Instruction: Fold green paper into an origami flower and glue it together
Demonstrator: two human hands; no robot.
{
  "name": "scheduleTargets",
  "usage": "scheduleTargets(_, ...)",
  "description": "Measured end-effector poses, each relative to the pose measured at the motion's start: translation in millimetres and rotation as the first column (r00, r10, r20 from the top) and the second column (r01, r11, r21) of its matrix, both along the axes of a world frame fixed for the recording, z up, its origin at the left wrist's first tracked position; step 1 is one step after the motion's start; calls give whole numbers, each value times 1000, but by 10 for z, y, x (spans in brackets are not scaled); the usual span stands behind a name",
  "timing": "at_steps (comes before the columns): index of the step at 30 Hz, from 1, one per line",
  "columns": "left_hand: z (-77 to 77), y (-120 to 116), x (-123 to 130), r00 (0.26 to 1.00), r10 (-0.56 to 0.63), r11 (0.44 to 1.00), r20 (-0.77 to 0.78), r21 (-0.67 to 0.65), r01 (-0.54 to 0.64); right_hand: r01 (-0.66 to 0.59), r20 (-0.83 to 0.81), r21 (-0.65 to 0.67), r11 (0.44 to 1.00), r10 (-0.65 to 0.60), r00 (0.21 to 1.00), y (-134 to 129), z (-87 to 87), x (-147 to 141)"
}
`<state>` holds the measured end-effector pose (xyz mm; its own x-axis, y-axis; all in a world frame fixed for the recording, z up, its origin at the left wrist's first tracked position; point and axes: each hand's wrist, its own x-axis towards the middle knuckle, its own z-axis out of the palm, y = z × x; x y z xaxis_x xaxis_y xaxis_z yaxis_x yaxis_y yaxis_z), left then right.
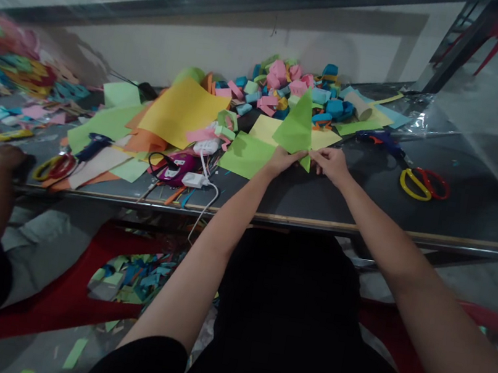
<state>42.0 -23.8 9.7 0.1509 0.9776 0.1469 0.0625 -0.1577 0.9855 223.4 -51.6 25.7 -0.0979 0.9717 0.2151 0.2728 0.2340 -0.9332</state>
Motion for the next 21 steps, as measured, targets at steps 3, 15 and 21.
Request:
scheduleTargets(3, 24, -27, -19, 993, -98, 995, -65, 1, 98, 27, 110, 91, 995, -37, 993, 47, -50, 23)
scheduleTargets(15, 177, -139, -105, 898, -428, 903, -105, -84, 421, 29, -35, -6, 1000, -29, 999, 135, -139, 52)
scheduleTargets(21, 179, -122, -151, 879, -469, 878, -82, -148, 455, 188, 55, 98, 977, -194, 980, 161, -153, 73)
